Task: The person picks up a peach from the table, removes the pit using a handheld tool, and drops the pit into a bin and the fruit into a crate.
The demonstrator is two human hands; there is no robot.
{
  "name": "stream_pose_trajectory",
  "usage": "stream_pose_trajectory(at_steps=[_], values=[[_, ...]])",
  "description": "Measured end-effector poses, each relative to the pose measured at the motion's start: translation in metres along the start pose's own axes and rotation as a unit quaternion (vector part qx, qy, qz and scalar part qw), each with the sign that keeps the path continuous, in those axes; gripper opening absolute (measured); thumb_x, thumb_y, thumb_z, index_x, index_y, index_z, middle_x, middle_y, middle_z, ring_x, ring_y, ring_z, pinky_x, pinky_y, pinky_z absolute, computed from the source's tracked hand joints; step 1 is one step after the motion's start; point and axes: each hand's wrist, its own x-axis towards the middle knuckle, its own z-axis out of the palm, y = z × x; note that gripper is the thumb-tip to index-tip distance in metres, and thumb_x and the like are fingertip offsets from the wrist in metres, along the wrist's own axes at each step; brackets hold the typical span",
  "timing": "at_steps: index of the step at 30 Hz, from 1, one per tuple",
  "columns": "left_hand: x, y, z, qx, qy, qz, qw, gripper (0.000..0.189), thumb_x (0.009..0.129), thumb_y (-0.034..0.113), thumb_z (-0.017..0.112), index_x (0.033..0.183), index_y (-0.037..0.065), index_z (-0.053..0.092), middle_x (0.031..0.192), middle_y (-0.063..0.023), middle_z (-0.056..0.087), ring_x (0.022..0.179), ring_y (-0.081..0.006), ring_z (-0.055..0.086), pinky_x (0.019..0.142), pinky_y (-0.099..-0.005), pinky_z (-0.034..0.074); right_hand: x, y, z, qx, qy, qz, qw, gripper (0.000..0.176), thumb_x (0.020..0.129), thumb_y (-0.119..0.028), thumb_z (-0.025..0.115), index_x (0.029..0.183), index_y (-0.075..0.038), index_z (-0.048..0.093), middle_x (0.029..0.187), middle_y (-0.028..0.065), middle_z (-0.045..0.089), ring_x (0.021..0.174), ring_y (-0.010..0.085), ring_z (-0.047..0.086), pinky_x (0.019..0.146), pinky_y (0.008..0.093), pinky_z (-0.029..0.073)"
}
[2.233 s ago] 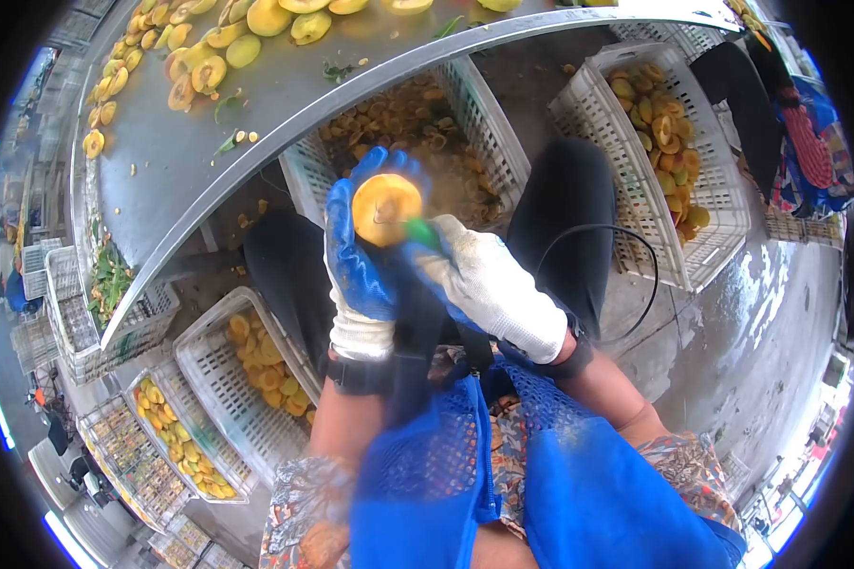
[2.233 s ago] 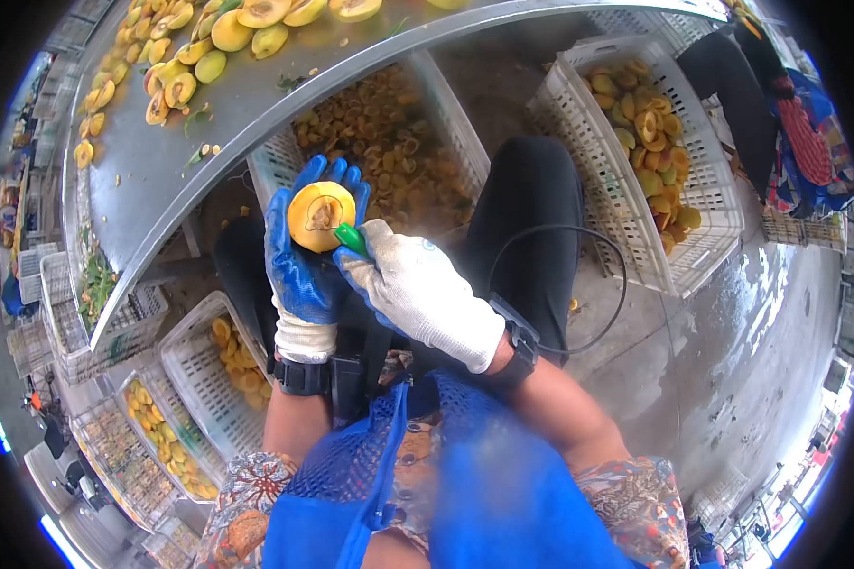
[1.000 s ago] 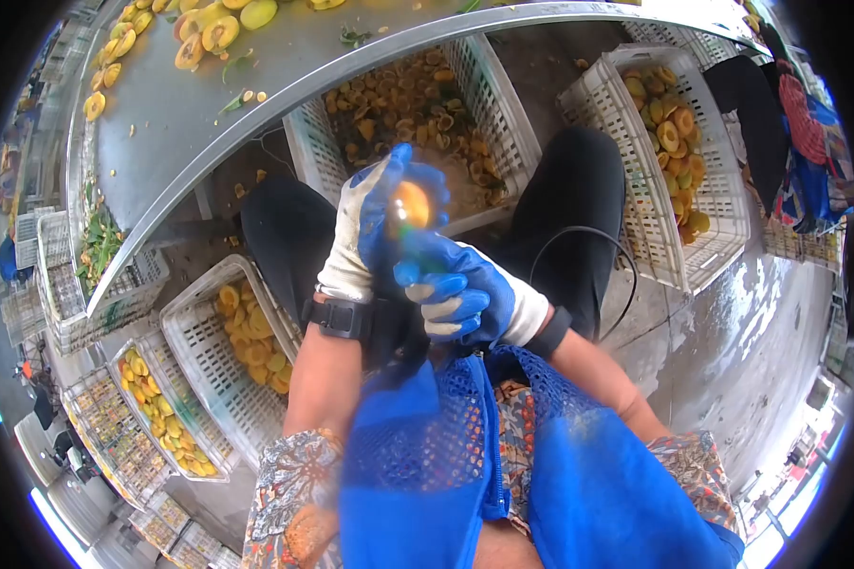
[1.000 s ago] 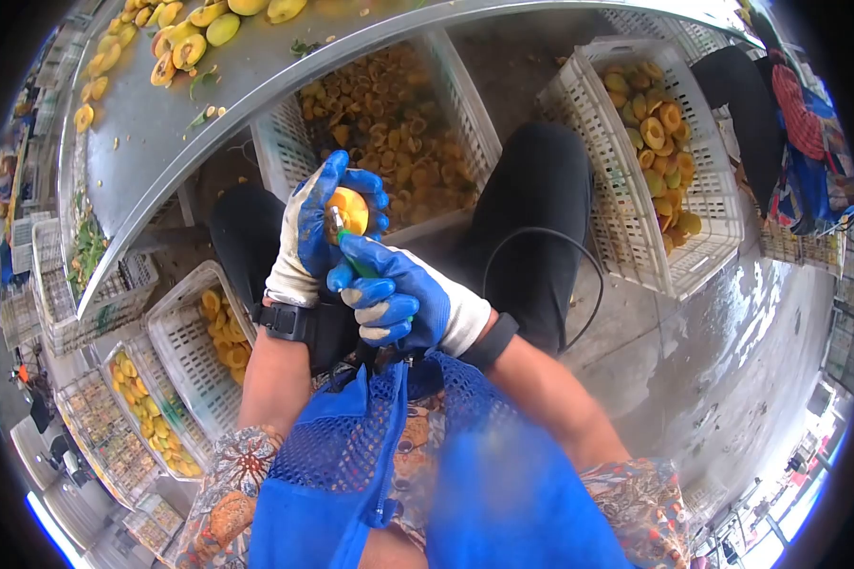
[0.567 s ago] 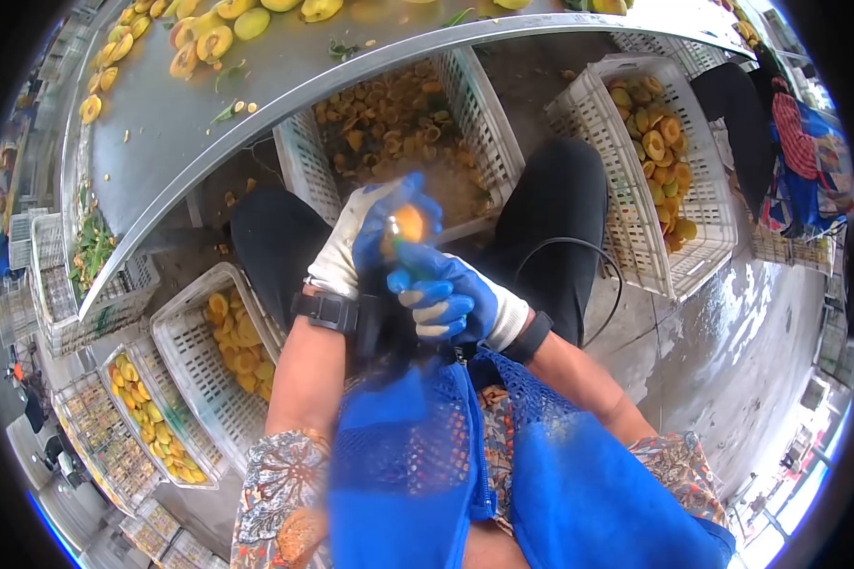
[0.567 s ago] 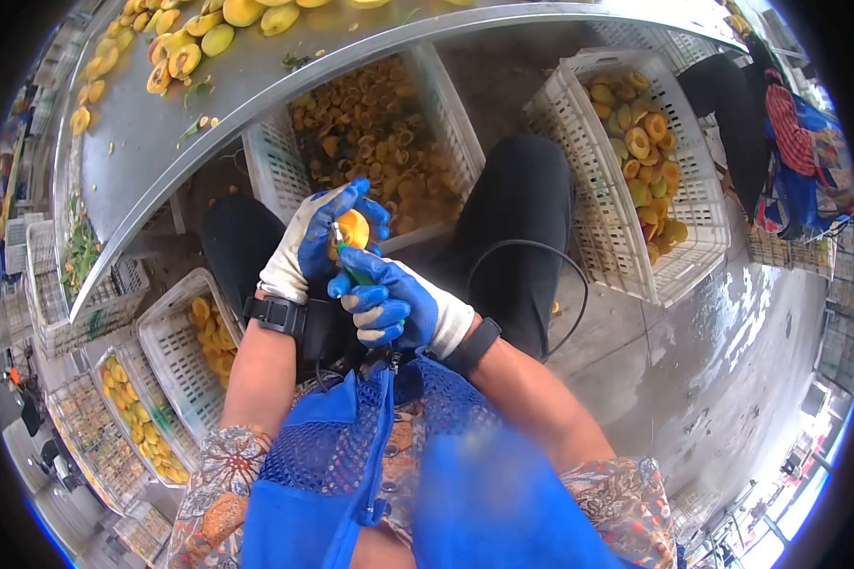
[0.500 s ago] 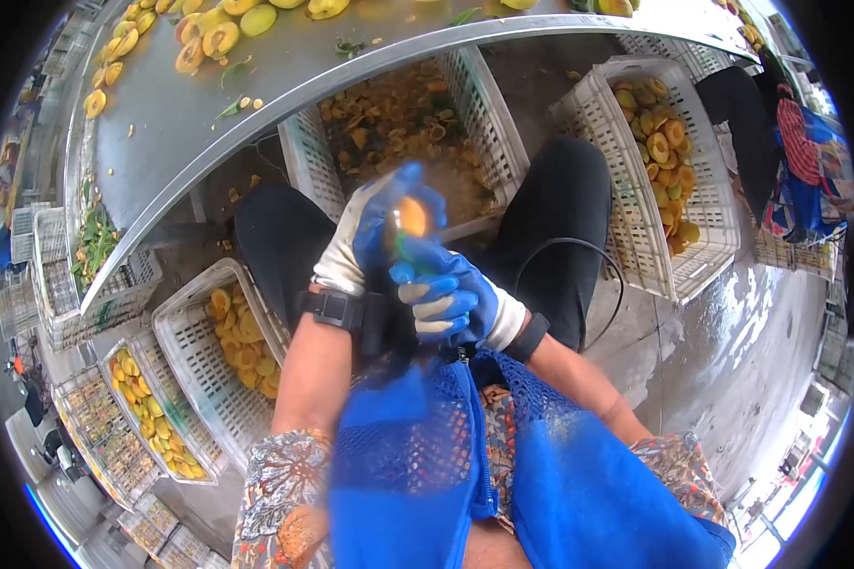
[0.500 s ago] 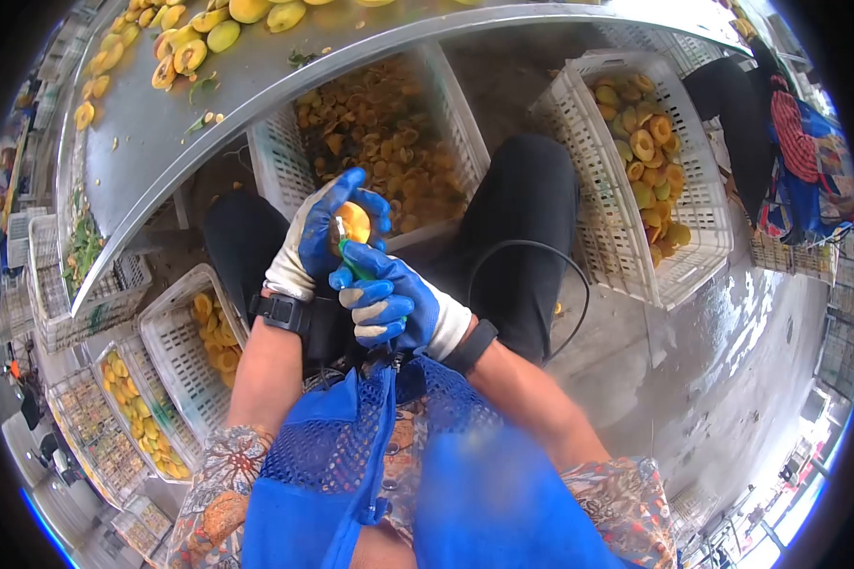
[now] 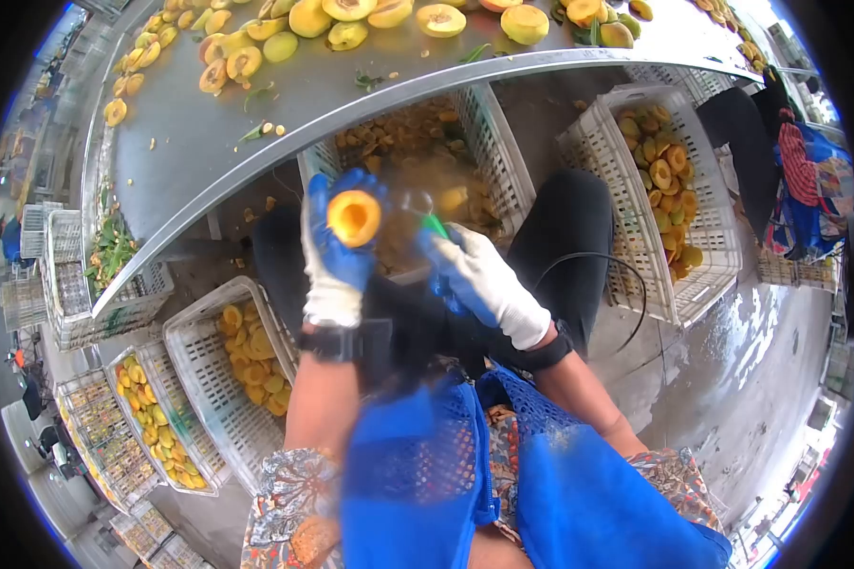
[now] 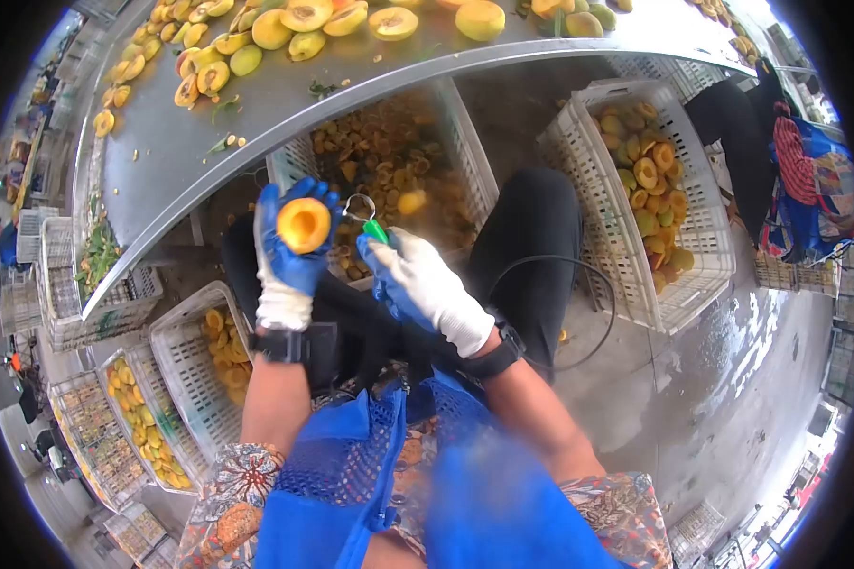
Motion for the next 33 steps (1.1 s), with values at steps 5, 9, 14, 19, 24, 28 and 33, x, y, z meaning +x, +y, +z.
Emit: stream_pose_trajectory(at_steps=[5,9,14,19,24,28,33], values=[[-0.068,0.088,-0.008,0.249,0.006,0.221,0.943,0.052,0.099,0.026,0.053,0.141,0.0,0.038,0.137,-0.0199,0.052,0.12,-0.0383,0.056,0.101,-0.0499,0.048,0.008,0.016,-0.003,-0.366,0.104,-0.096,0.92,0.036,0.098,-0.029,0.055,0.114,0.002,0.051,0.083,0.0245,0.067,0.078,0.0427,0.066,0.065,0.0494,0.052],[-0.123,0.149,-0.055,0.431,0.21,0.28,0.831,0.037,0.099,0.026,0.057,0.123,-0.003,0.059,0.115,-0.0137,0.063,0.101,-0.0214,0.062,0.091,-0.0352,0.051,0.008,0.044,-0.004,-0.35,0.086,-0.122,0.925,0.039,0.096,-0.034,0.054,0.116,0.0,0.052,0.087,0.0276,0.066,0.083,0.0439,0.066,0.072,0.052,0.051],[-0.088,0.15,-0.006,0.602,0.288,0.295,0.684,0.03,0.096,0.01,0.062,0.121,-0.005,0.062,0.112,-0.0082,0.065,0.1,-0.0151,0.062,0.092,-0.0263,0.05,0.002,0.017,-0.008,-0.303,0.05,-0.087,0.948,0.035,0.099,-0.032,0.05,0.097,0.003,0.05,0.075,0.0217,0.066,0.07,0.0377,0.067,0.067,0.0485,0.052],[0.017,0.06,0.185,0.638,-0.035,0.227,0.735,0.045,0.091,0.008,0.065,0.134,-0.003,0.054,0.126,-0.0117,0.062,0.113,-0.0171,0.059,0.1,-0.0288,0.045,-0.005,0.006,-0.017,-0.272,0.045,-0.074,0.958,0.036,0.099,-0.032,0.048,0.1,0.004,0.049,0.071,0.0204,0.065,0.069,0.0375,0.067,0.066,0.0485,0.051],[0.156,-0.042,0.286,0.87,-0.16,0.267,0.382,0.06,0.086,0.037,0.07,0.136,0.008,0.054,0.129,-0.0165,0.061,0.12,-0.0323,0.057,0.102,-0.0381,0.044,-0.017,0.006,-0.025,-0.204,0.04,-0.097,0.973,0.036,0.099,-0.032,0.048,0.102,0.003,0.049,0.071,0.0182,0.065,0.067,0.0358,0.067,0.065,0.0469,0.052],[0.198,-0.076,0.271,0.877,-0.205,0.293,0.321,0.067,0.084,0.043,0.07,0.139,0.01,0.05,0.137,-0.0177,0.053,0.127,-0.0344,0.05,0.106,-0.0416,0.04,-0.008,0.014,-0.028,-0.227,0.023,-0.145,0.963,0.037,0.099,-0.033,0.049,0.105,0.003,0.048,0.071,0.0185,0.064,0.066,0.0343,0.067,0.062,0.0452,0.052],[0.195,-0.084,0.287,0.879,-0.152,0.237,0.384,0.077,0.08,0.047,0.073,0.14,0.005,0.047,0.139,-0.0206,0.051,0.129,-0.035,0.049,0.108,-0.0412,0.039,-0.008,0.018,-0.025,-0.178,0.013,-0.149,0.973,0.036,0.098,-0.032,0.051,0.107,0.003,0.049,0.074,0.0191,0.065,0.068,0.0355,0.067,0.063,0.0443,0.052]])
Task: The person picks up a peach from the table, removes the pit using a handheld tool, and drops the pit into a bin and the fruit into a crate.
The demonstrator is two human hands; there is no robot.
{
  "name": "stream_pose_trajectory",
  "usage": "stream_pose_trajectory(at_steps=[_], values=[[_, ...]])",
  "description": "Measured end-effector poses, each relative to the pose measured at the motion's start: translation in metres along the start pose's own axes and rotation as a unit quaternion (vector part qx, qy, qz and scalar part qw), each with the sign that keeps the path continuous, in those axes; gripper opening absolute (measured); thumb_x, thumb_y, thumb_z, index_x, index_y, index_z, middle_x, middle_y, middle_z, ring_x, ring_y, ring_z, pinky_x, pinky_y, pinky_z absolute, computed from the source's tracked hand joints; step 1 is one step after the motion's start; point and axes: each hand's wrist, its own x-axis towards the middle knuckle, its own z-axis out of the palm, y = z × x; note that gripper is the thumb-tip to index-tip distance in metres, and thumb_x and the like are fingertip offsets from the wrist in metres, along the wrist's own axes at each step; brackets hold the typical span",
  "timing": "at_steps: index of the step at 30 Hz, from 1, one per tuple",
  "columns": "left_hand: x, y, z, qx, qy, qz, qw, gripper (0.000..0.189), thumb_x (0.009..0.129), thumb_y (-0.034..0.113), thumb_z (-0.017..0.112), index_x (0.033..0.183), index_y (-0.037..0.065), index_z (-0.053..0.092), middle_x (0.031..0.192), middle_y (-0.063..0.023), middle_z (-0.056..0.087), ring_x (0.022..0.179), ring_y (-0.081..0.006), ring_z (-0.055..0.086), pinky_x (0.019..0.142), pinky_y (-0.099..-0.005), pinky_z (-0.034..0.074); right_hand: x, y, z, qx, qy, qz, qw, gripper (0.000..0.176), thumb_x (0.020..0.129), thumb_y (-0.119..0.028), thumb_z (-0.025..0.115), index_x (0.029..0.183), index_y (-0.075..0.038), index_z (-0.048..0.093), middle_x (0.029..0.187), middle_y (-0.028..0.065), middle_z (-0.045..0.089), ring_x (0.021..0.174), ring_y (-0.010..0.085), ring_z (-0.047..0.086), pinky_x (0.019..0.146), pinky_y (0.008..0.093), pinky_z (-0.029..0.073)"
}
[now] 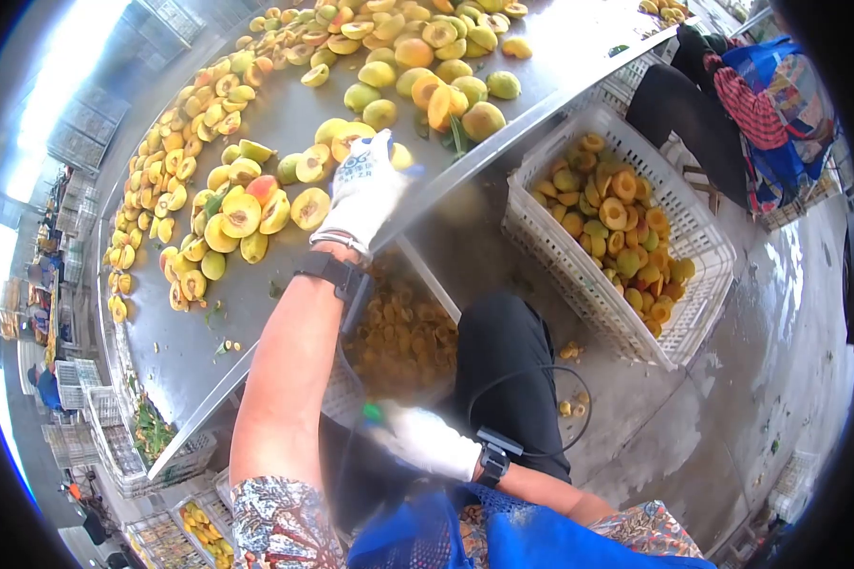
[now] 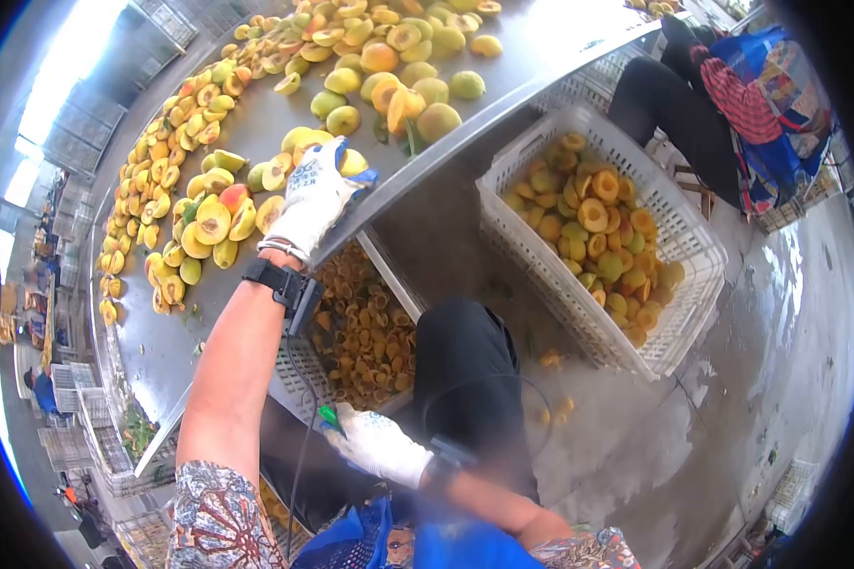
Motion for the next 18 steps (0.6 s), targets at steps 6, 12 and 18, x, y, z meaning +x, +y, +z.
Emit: stream_pose_trajectory(at_steps=[6,12,18], values=[[0.029,0.049,0.004,-0.097,0.019,0.02,0.995,0.06,0.087,0.051,0.063,0.125,0.005,0.058,0.121,-0.022,0.061,0.116,-0.0374,0.056,0.098,-0.0432,0.045,0.005,0.012,0.003,-0.009,-0.034,0.022,0.999,0.046,0.096,-0.033,0.052,0.119,0.007,0.045,0.078,0.0219,0.066,0.073,0.036,0.068,0.066,0.0452,0.052],[0.064,0.001,-0.036,0.038,0.145,0.074,0.986,0.037,0.087,0.037,0.061,0.116,0.014,0.064,0.113,-0.0135,0.066,0.104,-0.0343,0.062,0.09,-0.0443,0.049,0.006,0.005,-0.006,0.032,-0.044,-0.004,0.999,0.035,0.097,-0.031,0.051,0.113,0.0,0.052,0.083,0.0245,0.065,0.079,0.038,0.067,0.069,0.0477,0.051],[0.041,-0.046,-0.034,0.193,-0.033,0.117,0.974,0.051,0.082,0.027,0.067,0.13,0.012,0.055,0.127,-0.0139,0.058,0.118,-0.0342,0.054,0.098,-0.0444,0.044,0.006,0.006,-0.003,0.07,-0.019,0.018,0.997,0.04,0.099,-0.036,0.049,0.11,0.002,0.049,0.09,0.0274,0.067,0.087,0.0449,0.065,0.076,0.0513,0.05]])
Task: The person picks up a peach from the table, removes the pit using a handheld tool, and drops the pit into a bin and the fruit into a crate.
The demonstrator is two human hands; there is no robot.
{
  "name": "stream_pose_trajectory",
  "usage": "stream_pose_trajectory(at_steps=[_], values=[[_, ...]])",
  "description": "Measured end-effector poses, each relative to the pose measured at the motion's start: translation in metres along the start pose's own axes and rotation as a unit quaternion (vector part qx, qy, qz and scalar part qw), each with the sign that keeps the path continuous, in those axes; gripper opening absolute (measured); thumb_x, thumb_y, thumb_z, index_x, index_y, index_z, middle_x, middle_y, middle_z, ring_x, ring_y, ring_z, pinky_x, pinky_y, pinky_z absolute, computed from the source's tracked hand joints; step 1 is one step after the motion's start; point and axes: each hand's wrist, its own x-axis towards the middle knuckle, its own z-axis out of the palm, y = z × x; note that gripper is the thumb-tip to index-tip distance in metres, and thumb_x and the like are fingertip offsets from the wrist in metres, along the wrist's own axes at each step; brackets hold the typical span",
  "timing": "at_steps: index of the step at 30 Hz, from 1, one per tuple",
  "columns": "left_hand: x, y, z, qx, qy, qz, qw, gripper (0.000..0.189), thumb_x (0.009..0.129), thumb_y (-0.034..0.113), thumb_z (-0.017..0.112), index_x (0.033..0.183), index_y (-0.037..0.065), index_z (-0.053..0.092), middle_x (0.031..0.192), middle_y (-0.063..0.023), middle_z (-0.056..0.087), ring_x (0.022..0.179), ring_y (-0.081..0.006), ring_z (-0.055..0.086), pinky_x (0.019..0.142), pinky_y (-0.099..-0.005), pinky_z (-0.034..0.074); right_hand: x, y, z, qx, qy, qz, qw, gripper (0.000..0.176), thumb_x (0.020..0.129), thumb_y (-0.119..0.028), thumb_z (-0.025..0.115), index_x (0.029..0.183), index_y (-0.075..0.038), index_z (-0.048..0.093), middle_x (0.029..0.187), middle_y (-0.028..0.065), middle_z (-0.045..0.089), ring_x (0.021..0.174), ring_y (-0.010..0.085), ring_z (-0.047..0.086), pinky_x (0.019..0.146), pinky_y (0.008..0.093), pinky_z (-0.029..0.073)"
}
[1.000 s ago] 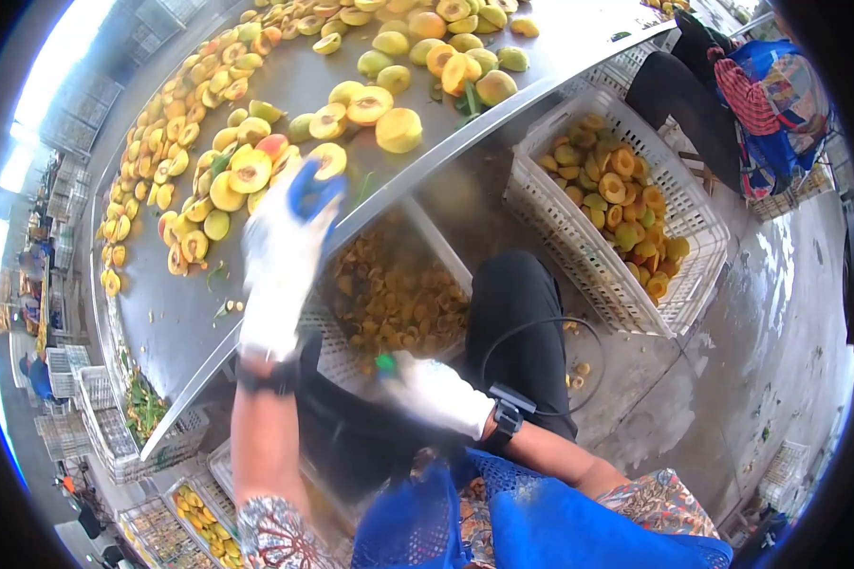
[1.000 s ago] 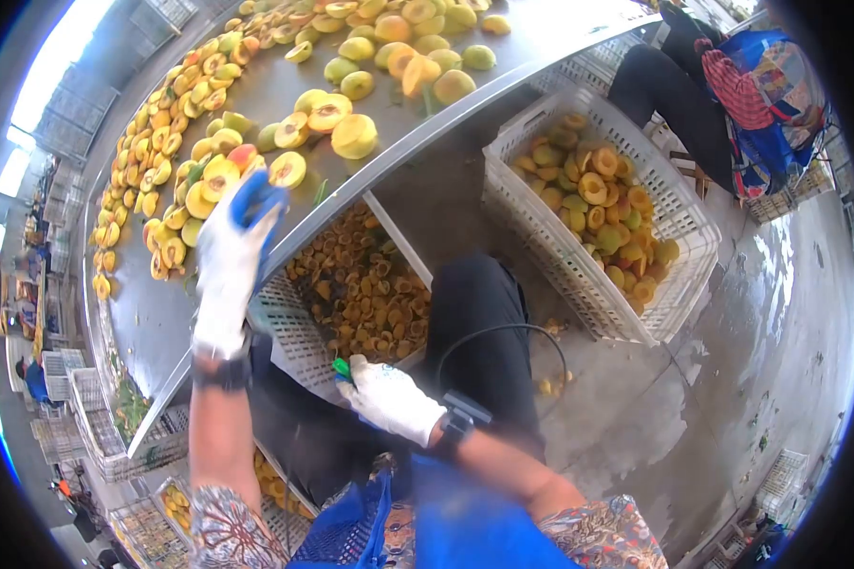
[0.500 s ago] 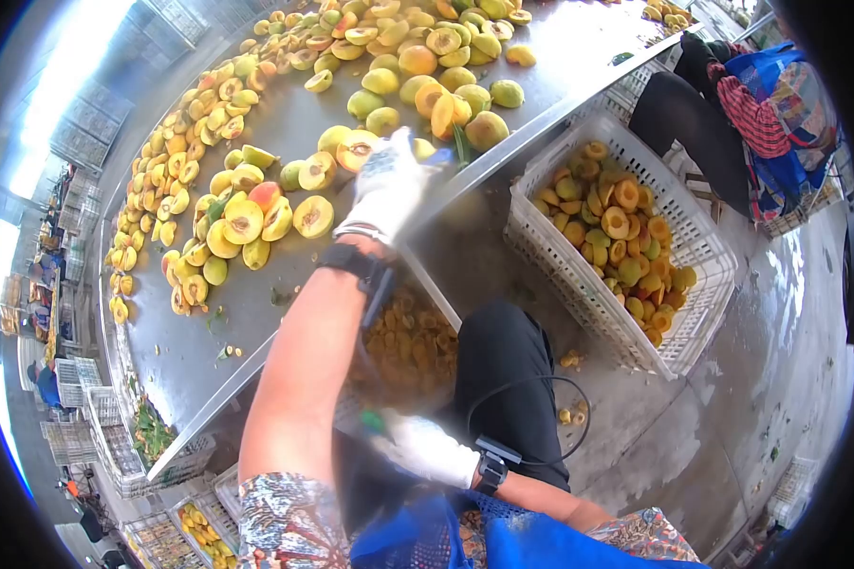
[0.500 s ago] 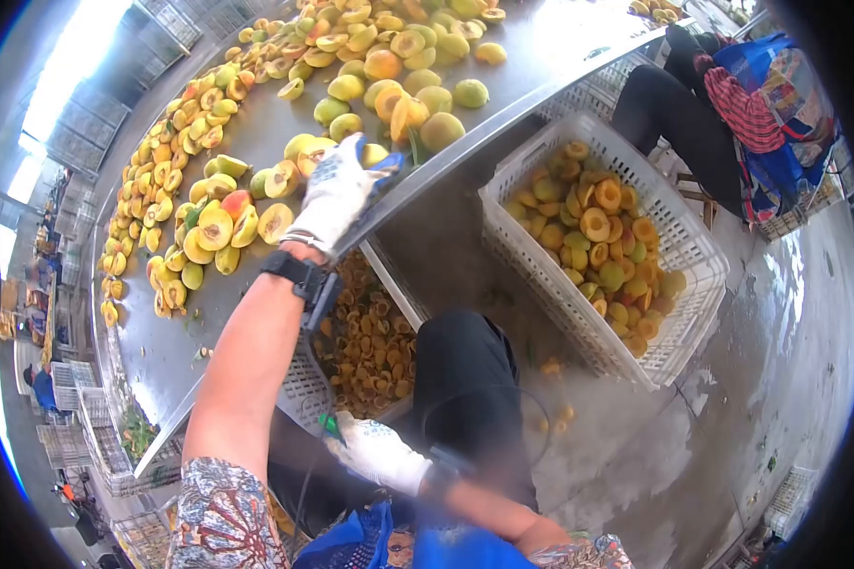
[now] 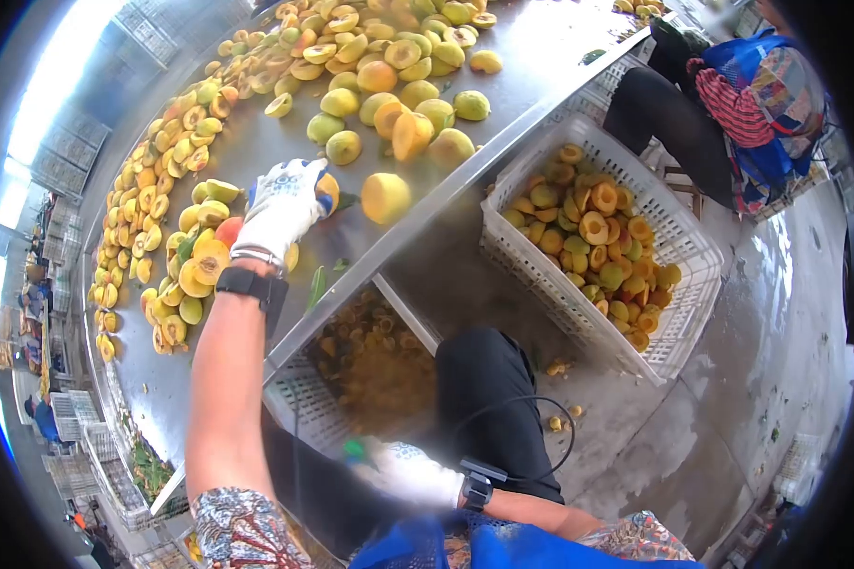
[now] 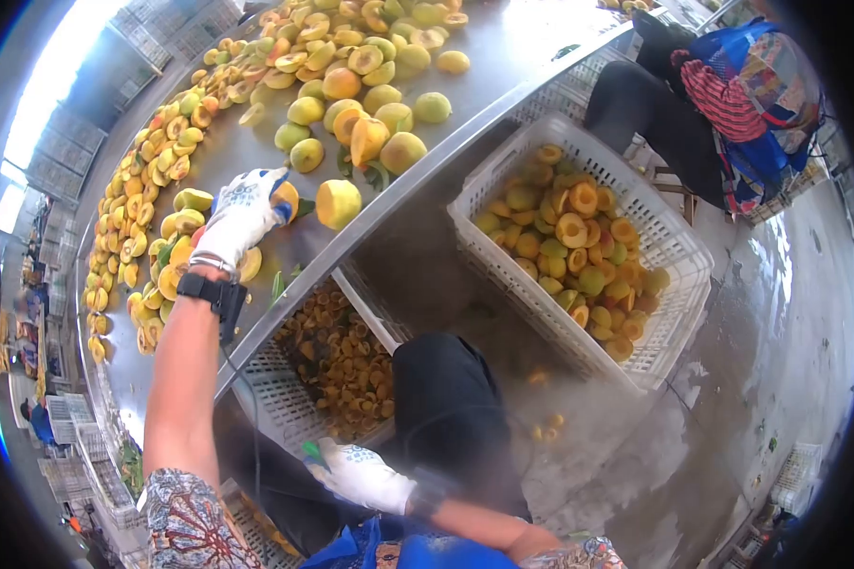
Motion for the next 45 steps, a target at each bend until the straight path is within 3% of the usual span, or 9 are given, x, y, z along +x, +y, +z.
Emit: stream_pose_trajectory(at_steps=[9,16,20,22,29,32,33,35,45], values=[[-0.088,-0.014,-0.018,-0.051,-0.078,-0.117,0.989,0.048,0.078,0.024,0.072,0.12,0.005,0.057,0.108,-0.0173,0.067,0.105,-0.034,0.062,0.09,-0.0419,0.048,-0.002,0.002,0.011,-0.041,0.028,0.025,0.998,0.041,0.097,-0.036,0.051,0.107,0.003,0.052,0.087,0.0273,0.067,0.084,0.0452,0.065,0.075,0.0519,0.05],[-0.172,-0.045,-0.006,-0.173,0.081,-0.14,0.972,0.046,0.074,0.017,0.077,0.118,0.01,0.066,0.106,-0.0141,0.07,0.093,-0.0286,0.068,0.084,-0.0344,0.053,-0.002,-0.031,-0.015,0.204,0.094,0.126,0.966,0.031,0.096,-0.034,0.059,0.102,-0.004,0.056,0.068,0.0053,0.059,0.053,0.0141,0.057,0.048,0.0319,0.046],[-0.244,-0.015,-0.002,-0.671,0.24,-0.221,0.666,0.034,0.082,0.003,0.07,0.115,-0.001,0.062,0.102,-0.0061,0.066,0.086,-0.0122,0.063,0.078,-0.0258,0.053,0.01,-0.042,-0.02,0.332,0.186,0.076,0.922,0.032,0.095,-0.035,0.063,0.107,-0.006,0.056,0.07,0.0026,0.056,0.051,0.0075,0.05,0.045,0.0246,0.043],[-0.282,0.02,0.011,-0.721,0.223,-0.235,0.613,0.028,0.085,0.0,0.065,0.112,-0.002,0.06,0.1,-0.0065,0.064,0.085,-0.0112,0.061,0.078,-0.0252,0.053,0.014,-0.048,-0.016,0.361,0.152,0.048,0.919,0.034,0.094,-0.035,0.065,0.109,-0.006,0.056,0.072,0.0025,0.058,0.052,0.0074,0.051,0.045,0.0245,0.043],[-0.348,0.075,0.062,-0.619,0.266,-0.219,0.706,0.026,0.098,0.02,0.06,0.115,0.0,0.06,0.106,-0.0077,0.067,0.097,-0.017,0.064,0.092,-0.0291,0.049,0.009,-0.064,-0.012,0.266,0.123,0.076,0.953,0.034,0.089,-0.03,0.072,0.107,-0.003,0.062,0.072,0.0016,0.059,0.055,0.007,0.054,0.047,0.0237,0.043],[-0.343,0.071,0.052,-0.892,0.2,-0.19,0.357,0.031,0.099,0.022,0.057,0.123,0.002,0.056,0.115,-0.0121,0.066,0.104,-0.0231,0.064,0.096,-0.0293,0.048,0.014,-0.062,-0.008,0.163,0.064,0.01,0.984,0.032,0.088,-0.028,0.073,0.106,-0.003,0.064,0.072,0.0015,0.06,0.056,0.0066,0.053,0.049,0.0234,0.043],[-0.346,0.068,0.061,-0.725,0.26,-0.139,0.623,0.035,0.101,0.028,0.052,0.125,0.003,0.056,0.118,-0.0121,0.065,0.107,-0.0233,0.062,0.098,-0.0321,0.048,0.015,-0.069,-0.004,0.117,0.042,0.023,0.992,0.033,0.088,-0.028,0.073,0.106,-0.003,0.065,0.074,0.0017,0.061,0.057,0.0066,0.053,0.051,0.024,0.044],[-0.347,0.07,0.059,-0.957,0.12,-0.169,0.202,0.044,0.105,0.035,0.038,0.125,0.0,0.056,0.122,-0.0141,0.063,0.117,-0.0239,0.059,0.105,-0.0376,0.044,0.023,-0.056,0.003,0.021,0.076,-0.031,0.996,0.032,0.089,-0.028,0.072,0.106,-0.001,0.064,0.075,0.0056,0.063,0.058,0.0089,0.057,0.054,0.0272,0.048],[-0.352,0.072,0.056,-0.961,0.175,-0.181,0.111,0.052,0.102,0.039,0.042,0.129,-0.003,0.055,0.124,-0.018,0.062,0.118,-0.0302,0.058,0.105,-0.0426,0.044,-0.016,-0.065,0.034,-0.156,0.102,-0.014,0.982,0.03,0.093,-0.028,0.064,0.088,-0.001,0.053,0.072,0.0244,0.063,0.068,0.0436,0.064,0.058,0.0489,0.048]])
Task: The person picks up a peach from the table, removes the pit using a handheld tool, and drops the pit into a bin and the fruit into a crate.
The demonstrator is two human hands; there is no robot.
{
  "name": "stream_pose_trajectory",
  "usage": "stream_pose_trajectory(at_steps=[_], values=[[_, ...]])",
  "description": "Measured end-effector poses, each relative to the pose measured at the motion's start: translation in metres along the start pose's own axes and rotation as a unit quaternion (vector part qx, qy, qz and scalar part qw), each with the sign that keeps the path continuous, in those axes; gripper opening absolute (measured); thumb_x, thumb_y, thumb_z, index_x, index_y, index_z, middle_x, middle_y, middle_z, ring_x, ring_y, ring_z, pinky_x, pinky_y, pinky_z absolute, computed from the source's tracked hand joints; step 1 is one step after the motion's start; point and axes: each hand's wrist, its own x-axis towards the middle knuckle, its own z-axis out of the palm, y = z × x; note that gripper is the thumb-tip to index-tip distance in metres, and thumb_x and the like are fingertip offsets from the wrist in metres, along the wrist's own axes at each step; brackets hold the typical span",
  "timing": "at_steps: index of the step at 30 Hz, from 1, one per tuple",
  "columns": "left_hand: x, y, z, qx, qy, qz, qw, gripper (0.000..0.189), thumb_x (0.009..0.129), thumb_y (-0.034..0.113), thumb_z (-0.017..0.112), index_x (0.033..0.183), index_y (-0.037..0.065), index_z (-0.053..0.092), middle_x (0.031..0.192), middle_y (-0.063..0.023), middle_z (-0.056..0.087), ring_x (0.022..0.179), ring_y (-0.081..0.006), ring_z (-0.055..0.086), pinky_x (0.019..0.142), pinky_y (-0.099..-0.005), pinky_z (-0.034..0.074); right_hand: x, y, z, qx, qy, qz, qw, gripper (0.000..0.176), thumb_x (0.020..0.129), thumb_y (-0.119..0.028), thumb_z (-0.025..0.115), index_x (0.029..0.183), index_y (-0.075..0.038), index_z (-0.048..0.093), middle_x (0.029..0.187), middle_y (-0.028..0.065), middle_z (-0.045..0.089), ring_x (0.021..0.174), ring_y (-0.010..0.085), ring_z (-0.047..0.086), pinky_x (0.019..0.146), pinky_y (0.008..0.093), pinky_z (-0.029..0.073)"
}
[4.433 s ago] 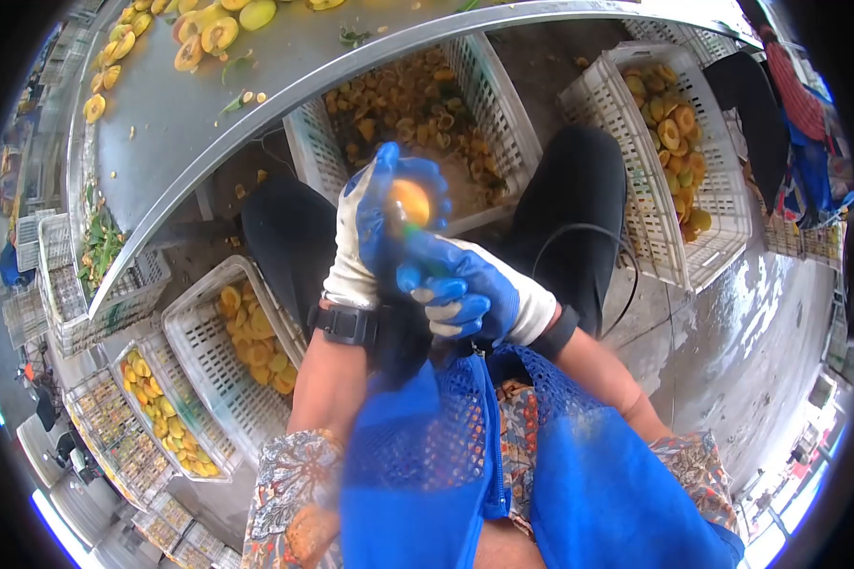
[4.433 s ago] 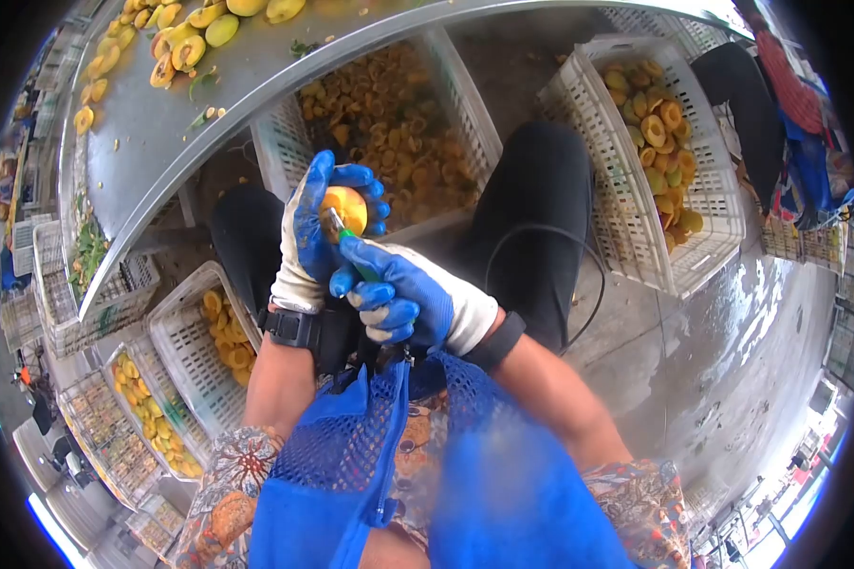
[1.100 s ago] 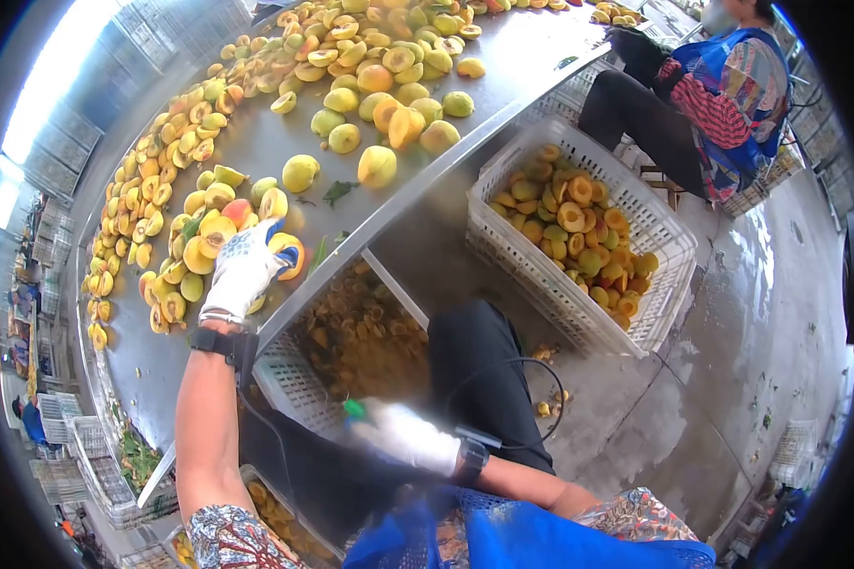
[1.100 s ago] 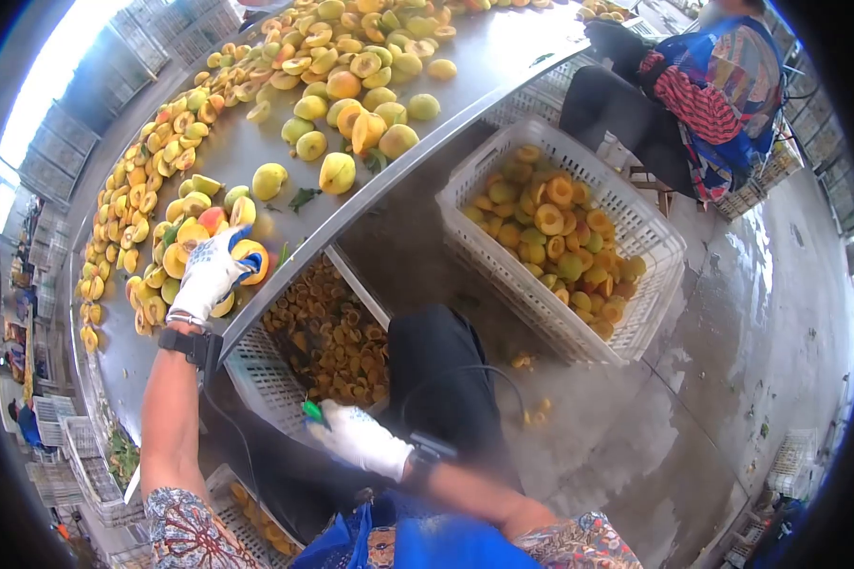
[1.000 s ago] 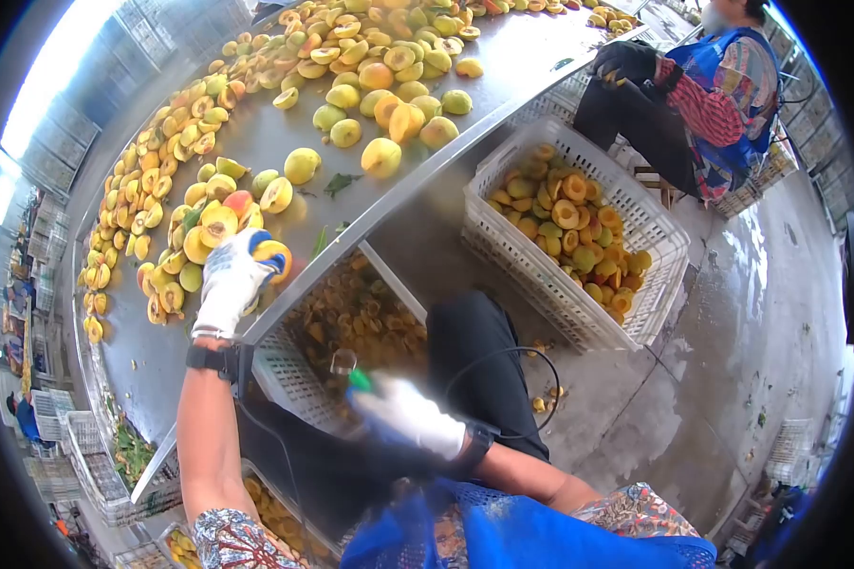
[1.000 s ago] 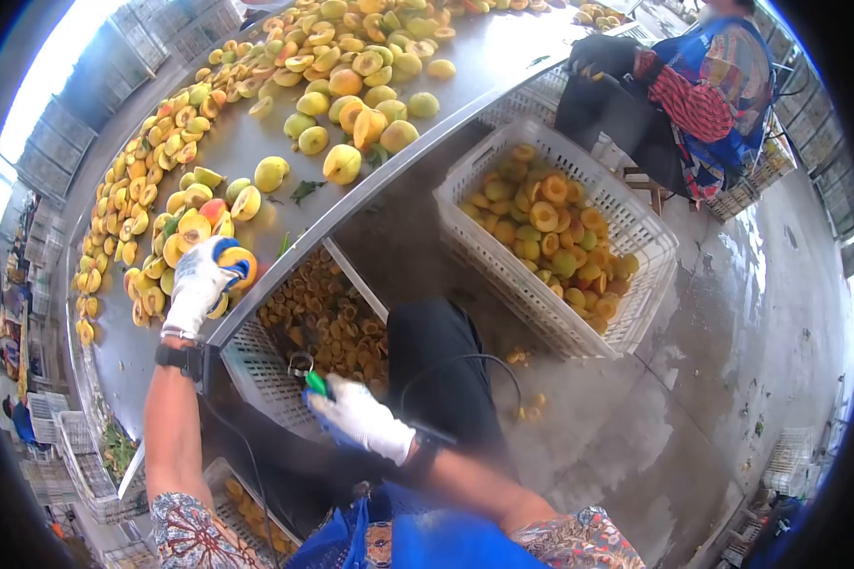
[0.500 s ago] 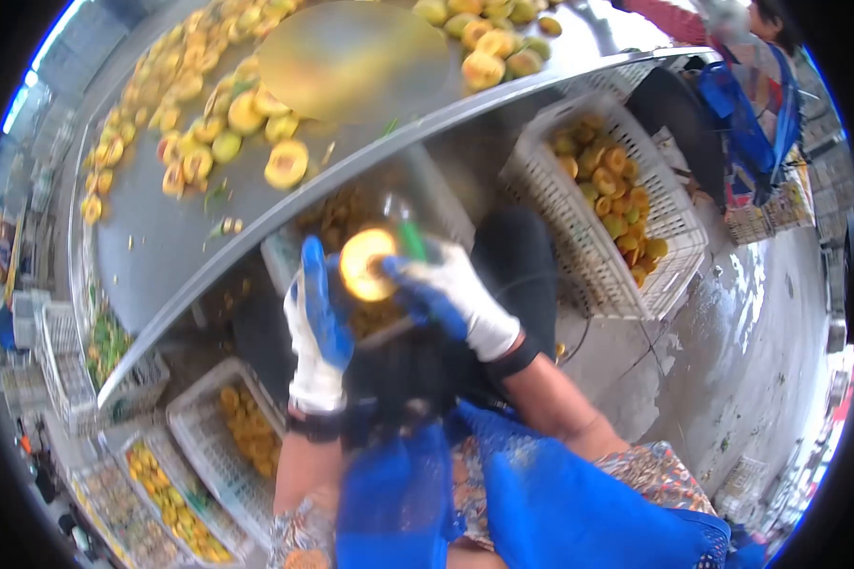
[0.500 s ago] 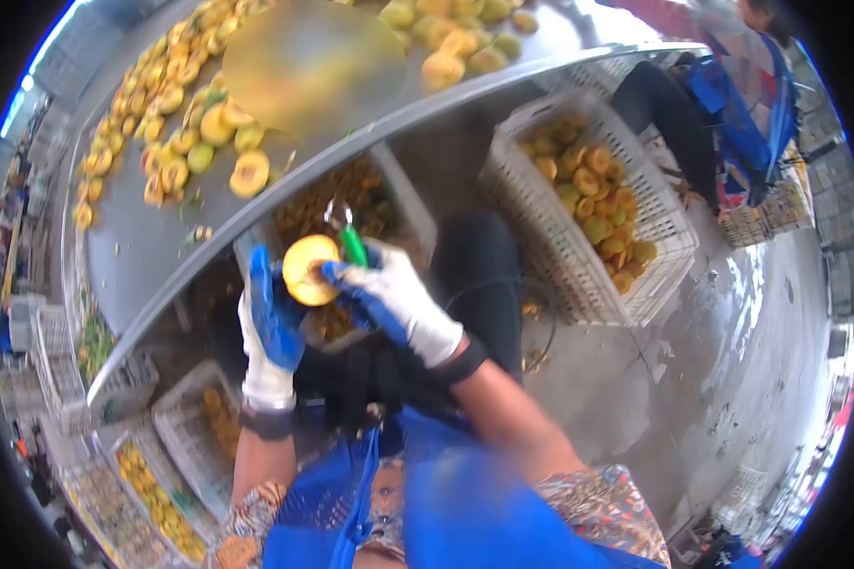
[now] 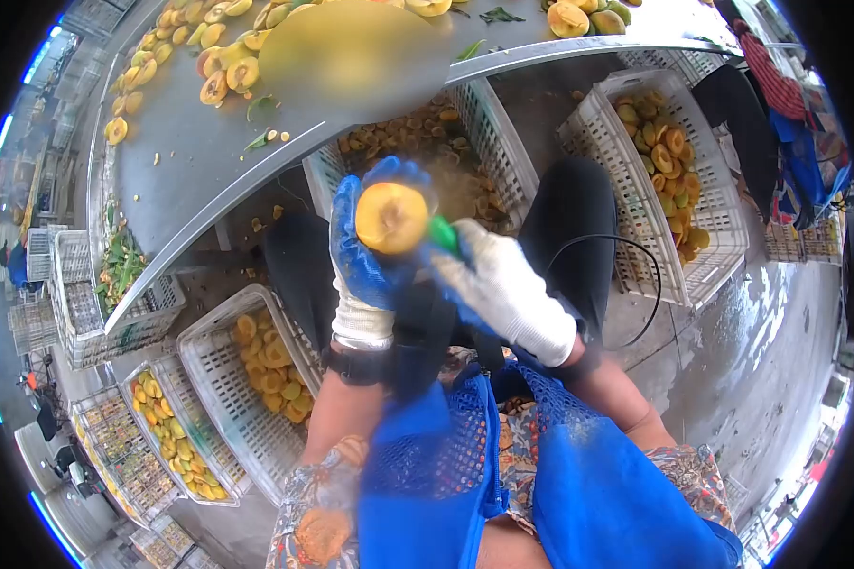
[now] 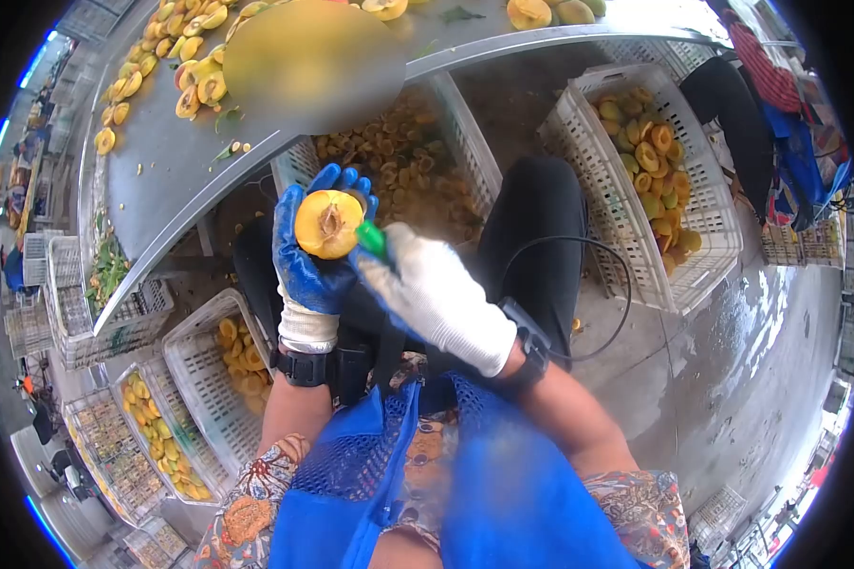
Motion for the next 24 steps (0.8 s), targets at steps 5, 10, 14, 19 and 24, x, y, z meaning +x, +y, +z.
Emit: stream_pose_trajectory(at_steps=[5,10,14,19,24], values=[[-0.004,-0.003,0.006,0.069,0.003,0.032,0.997,0.051,0.101,0.037,0.045,0.129,-0.004,0.054,0.125,-0.0205,0.061,0.117,-0.0337,0.058,0.104,-0.0479,0.045,-0.004,0.004,0.011,-0.036,-0.032,-0.013,0.999,0.03,0.092,-0.029,0.064,0.093,0.0,0.053,0.071,0.0251,0.063,0.069,0.0441,0.063,0.059,0.0505,0.048],[-0.005,-0.004,0.001,0.127,-0.012,0.05,0.991,0.054,0.1,0.041,0.046,0.129,-0.004,0.053,0.126,-0.0215,0.06,0.12,-0.0353,0.057,0.106,-0.0497,0.043,-0.003,0.012,0.02,-0.03,-0.022,-0.025,0.999,0.03,0.093,-0.029,0.063,0.094,0.0,0.053,0.071,0.0252,0.063,0.068,0.0444,0.063,0.059,0.0508,0.048],[-0.01,-0.009,0.002,0.256,0.042,0.091,0.961,0.052,0.1,0.043,0.049,0.121,-0.004,0.058,0.113,-0.0201,0.065,0.106,-0.0323,0.064,0.094,-0.0455,0.053,-0.006,0.02,0.031,-0.007,-0.035,-0.005,0.999,0.029,0.094,-0.028,0.061,0.096,0.0,0.054,0.072,0.0247,0.063,0.068,0.0421,0.064,0.058,0.049,0.048],[-0.006,-0.008,-0.019,0.382,0.039,0.077,0.92,0.045,0.1,0.04,0.054,0.109,-0.003,0.063,0.097,-0.0168,0.068,0.086,-0.0273,0.069,0.079,-0.0389,0.059,-0.013,0.023,0.027,0.119,-0.127,0.078,0.982,0.03,0.097,-0.03,0.059,0.097,0.0,0.055,0.066,0.0111,0.061,0.056,0.0233,0.06,0.051,0.038,0.045],[-0.007,0.001,-0.014,0.334,0.023,-0.076,0.939,0.042,0.097,0.038,0.059,0.099,-0.003,0.066,0.09,-0.015,0.069,0.078,-0.0246,0.068,0.07,-0.0351,0.058,-0.019,0.028,0.02,0.417,-0.256,0.221,0.844,0.032,0.1,-0.035,0.056,0.096,-0.003,0.059,0.06,-0.0042,0.047,0.046,0.0055,0.043,0.042,0.024,0.035]])
